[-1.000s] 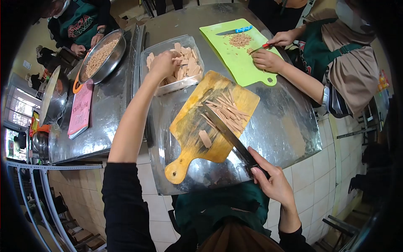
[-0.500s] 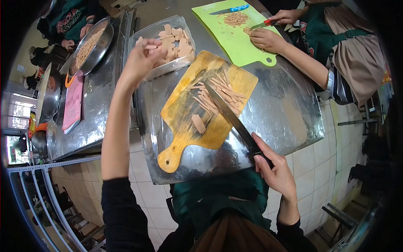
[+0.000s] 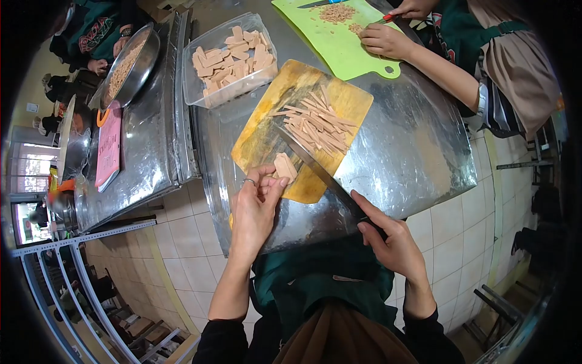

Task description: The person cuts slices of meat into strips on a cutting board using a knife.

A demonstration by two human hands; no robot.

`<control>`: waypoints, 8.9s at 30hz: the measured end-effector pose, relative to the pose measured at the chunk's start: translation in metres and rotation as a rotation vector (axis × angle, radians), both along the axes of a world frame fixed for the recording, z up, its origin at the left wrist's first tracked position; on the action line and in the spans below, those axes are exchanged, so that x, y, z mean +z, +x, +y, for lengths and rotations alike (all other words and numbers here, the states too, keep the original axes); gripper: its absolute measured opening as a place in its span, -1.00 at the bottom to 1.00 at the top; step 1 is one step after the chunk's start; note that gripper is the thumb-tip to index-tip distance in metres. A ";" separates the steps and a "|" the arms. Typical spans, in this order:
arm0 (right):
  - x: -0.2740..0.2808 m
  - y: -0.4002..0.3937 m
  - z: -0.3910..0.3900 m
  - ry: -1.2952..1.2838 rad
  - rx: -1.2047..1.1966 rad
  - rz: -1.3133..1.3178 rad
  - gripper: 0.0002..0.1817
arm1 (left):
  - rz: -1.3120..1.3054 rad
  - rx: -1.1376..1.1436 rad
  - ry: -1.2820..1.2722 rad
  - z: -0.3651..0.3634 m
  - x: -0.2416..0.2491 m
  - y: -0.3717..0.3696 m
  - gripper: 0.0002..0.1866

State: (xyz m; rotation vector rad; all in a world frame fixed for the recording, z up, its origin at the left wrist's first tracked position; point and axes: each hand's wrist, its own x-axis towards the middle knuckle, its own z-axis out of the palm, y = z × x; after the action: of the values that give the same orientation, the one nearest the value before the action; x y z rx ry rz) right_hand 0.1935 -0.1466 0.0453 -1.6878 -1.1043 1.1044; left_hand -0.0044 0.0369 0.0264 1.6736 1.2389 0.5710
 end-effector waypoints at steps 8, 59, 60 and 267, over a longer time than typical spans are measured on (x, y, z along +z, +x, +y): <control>0.007 -0.001 0.003 -0.066 0.042 -0.168 -0.38 | 0.261 -0.158 0.266 0.007 0.018 0.003 -0.45; 0.025 0.021 0.030 -0.108 0.146 -0.178 -0.36 | 0.259 -0.009 0.368 -0.005 -0.002 0.016 -0.40; 0.025 0.020 0.029 -0.108 0.139 -0.198 -0.35 | 0.233 0.000 0.342 -0.006 0.002 0.016 -0.40; 0.017 -0.004 0.084 -0.096 0.263 -0.305 -0.32 | 0.218 -0.031 0.684 0.001 -0.020 0.007 -0.61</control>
State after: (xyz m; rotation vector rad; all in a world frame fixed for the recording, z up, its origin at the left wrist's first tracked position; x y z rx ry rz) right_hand 0.1899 -0.0622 0.0624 -1.8685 -1.5219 1.0965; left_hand 0.0029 0.0383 0.0063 2.3690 1.2419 0.8776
